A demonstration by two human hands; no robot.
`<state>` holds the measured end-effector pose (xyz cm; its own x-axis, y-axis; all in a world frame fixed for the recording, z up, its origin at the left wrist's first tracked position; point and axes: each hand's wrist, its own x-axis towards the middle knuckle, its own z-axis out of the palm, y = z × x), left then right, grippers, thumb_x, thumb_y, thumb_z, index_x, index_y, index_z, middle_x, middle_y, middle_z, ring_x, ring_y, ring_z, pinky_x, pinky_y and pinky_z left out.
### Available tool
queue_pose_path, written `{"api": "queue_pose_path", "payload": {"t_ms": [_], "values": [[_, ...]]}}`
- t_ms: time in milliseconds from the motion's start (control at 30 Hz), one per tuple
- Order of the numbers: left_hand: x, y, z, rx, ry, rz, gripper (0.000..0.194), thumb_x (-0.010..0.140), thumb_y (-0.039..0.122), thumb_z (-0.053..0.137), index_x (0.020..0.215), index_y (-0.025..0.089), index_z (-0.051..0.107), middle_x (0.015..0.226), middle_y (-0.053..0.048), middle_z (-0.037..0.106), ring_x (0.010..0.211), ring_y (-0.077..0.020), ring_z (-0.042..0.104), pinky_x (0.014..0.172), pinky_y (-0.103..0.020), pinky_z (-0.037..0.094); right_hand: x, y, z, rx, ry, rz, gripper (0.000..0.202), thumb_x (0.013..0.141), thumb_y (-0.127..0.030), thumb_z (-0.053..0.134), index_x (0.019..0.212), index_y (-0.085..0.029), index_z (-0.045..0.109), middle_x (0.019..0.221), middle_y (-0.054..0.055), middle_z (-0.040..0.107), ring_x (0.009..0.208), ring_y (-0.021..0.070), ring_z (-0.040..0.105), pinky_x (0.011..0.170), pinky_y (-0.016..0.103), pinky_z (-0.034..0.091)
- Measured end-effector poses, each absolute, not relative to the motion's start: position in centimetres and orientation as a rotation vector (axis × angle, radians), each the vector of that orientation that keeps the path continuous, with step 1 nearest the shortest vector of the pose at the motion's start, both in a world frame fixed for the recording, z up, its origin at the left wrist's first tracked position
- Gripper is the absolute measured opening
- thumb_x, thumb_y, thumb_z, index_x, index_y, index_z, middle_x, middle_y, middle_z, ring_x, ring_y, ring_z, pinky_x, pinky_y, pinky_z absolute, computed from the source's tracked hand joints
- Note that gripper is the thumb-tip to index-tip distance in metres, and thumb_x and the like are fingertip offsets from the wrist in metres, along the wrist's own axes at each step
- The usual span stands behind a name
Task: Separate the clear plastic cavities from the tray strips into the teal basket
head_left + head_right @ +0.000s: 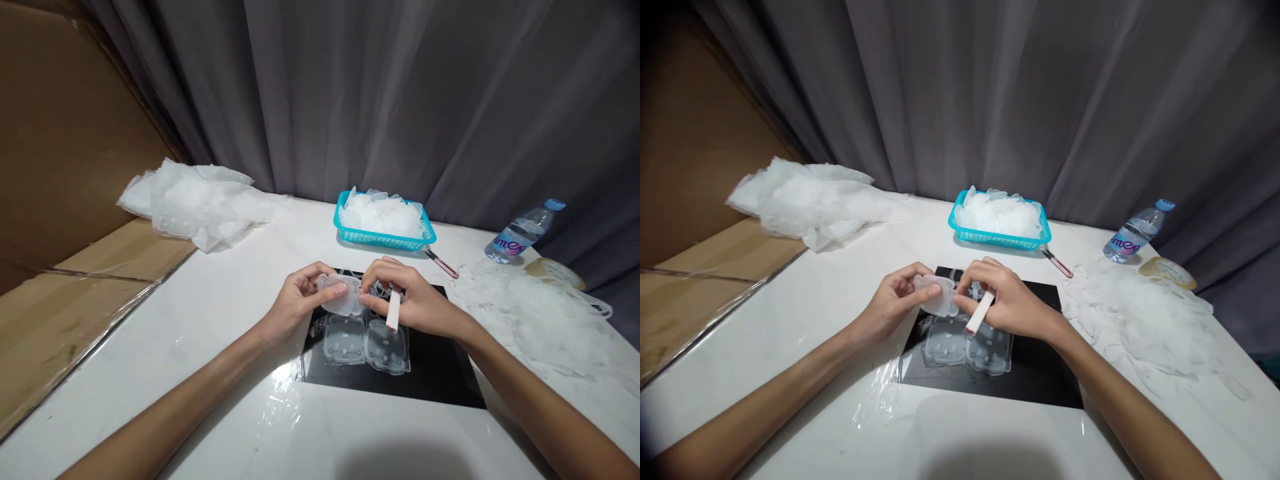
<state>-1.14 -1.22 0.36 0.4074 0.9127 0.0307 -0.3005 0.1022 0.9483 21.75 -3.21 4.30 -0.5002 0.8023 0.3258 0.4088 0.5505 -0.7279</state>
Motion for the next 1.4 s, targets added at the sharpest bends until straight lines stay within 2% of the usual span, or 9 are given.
{"api": "queue_pose_path", "payload": {"t_ms": [200,400,633,700,867,933,1033,1100,1400], "values": [[-1.1,-1.7,0.9,1.14,0.711,0.935,0.022,0.083,0.03,0.087,0.087,0.015,0.071,0.073,0.0,0.072,0.065,-0.0102,0.066,0.063,-0.019,0.052,22.0,-3.4,4.8,-1.115,-2.07,0.816,0.008,0.09,-0.016,0.065,0.083,-0.02,0.061,0.081,-0.002,0.058,0.074,0.0145,0.05,0.069,0.029,0.039],[-1.2,-1.8,0.7,1.158,0.67,0.883,0.019,0.086,0.028,0.084,0.091,0.015,0.071,0.081,-0.003,0.077,0.069,-0.012,0.07,0.065,-0.021,0.055,22.3,-3.4,5.2,-1.123,-2.051,0.947,0.008,0.089,-0.017,0.063,0.082,-0.02,0.059,0.079,-0.003,0.059,0.069,0.0123,0.048,0.063,0.026,0.037],[-1.4,-1.5,0.7,1.167,0.633,0.789,0.023,0.09,0.037,0.08,0.095,0.015,0.075,0.089,-0.006,0.077,0.079,-0.0154,0.072,0.075,-0.024,0.057,23.0,-2.7,5.0,-1.13,-1.994,1.034,0.008,0.086,-0.014,0.062,0.08,-0.019,0.06,0.075,-0.004,0.057,0.065,0.011,0.045,0.061,0.025,0.035],[-1.3,-1.5,0.7,1.134,0.634,0.773,0.029,0.093,0.044,0.075,0.095,0.015,0.076,0.089,-0.007,0.077,0.082,-0.0163,0.072,0.077,-0.025,0.057,23.2,-2.5,4.8,-1.142,-1.96,1.074,0.007,0.086,-0.016,0.061,0.08,-0.019,0.06,0.074,-0.004,0.056,0.064,0.0109,0.045,0.06,0.025,0.035],[-1.1,-1.4,0.4,1.029,0.592,0.742,0.053,0.099,0.062,0.056,0.101,0.014,0.077,0.092,-0.014,0.079,0.082,-0.0226,0.075,0.083,-0.035,0.06,23.7,-2.0,4.3,-1.139,-1.929,1.098,0.006,0.086,-0.017,0.061,0.08,-0.019,0.06,0.074,-0.004,0.056,0.065,0.0114,0.044,0.062,0.026,0.035],[-1.2,-1.3,0.4,1.051,0.602,0.737,0.048,0.098,0.058,0.061,0.103,0.014,0.077,0.094,-0.014,0.08,0.084,-0.0221,0.076,0.083,-0.033,0.06,23.8,-1.9,4.1,-1.147,-1.933,1.098,0.005,0.085,-0.018,0.06,0.081,-0.019,0.061,0.075,-0.004,0.056,0.066,0.0117,0.044,0.063,0.026,0.034],[-1.2,-1.2,0.4,1.14,0.633,0.717,0.03,0.092,0.042,0.077,0.102,0.014,0.076,0.095,-0.012,0.081,0.085,-0.0196,0.077,0.084,-0.03,0.06,24.0,-1.7,4.0,-1.156,-1.931,1.108,0.004,0.086,-0.019,0.06,0.081,-0.019,0.062,0.077,-0.003,0.058,0.068,0.0126,0.046,0.064,0.027,0.035],[-1.2,-1.1,0.4,1.165,0.645,0.703,0.027,0.088,0.036,0.081,0.101,0.013,0.075,0.094,-0.012,0.081,0.086,-0.0199,0.078,0.085,-0.031,0.061,24.0,-1.7,4.0,-1.154,-1.935,1.104,0.005,0.086,-0.02,0.061,0.081,-0.019,0.062,0.077,-0.002,0.059,0.07,0.0135,0.048,0.066,0.028,0.036],[-1.4,-0.7,-0.1,1.195,0.68,0.696,0.027,0.091,0.036,0.079,0.105,0.013,0.073,0.092,-0.011,0.082,0.084,-0.019,0.079,0.086,-0.032,0.063,24.1,-1.8,4.8,-1.134,-1.908,1.206,0.013,0.088,-0.029,0.064,0.081,-0.018,0.063,0.08,-0.001,0.06,0.074,0.0145,0.051,0.07,0.028,0.04]]}}
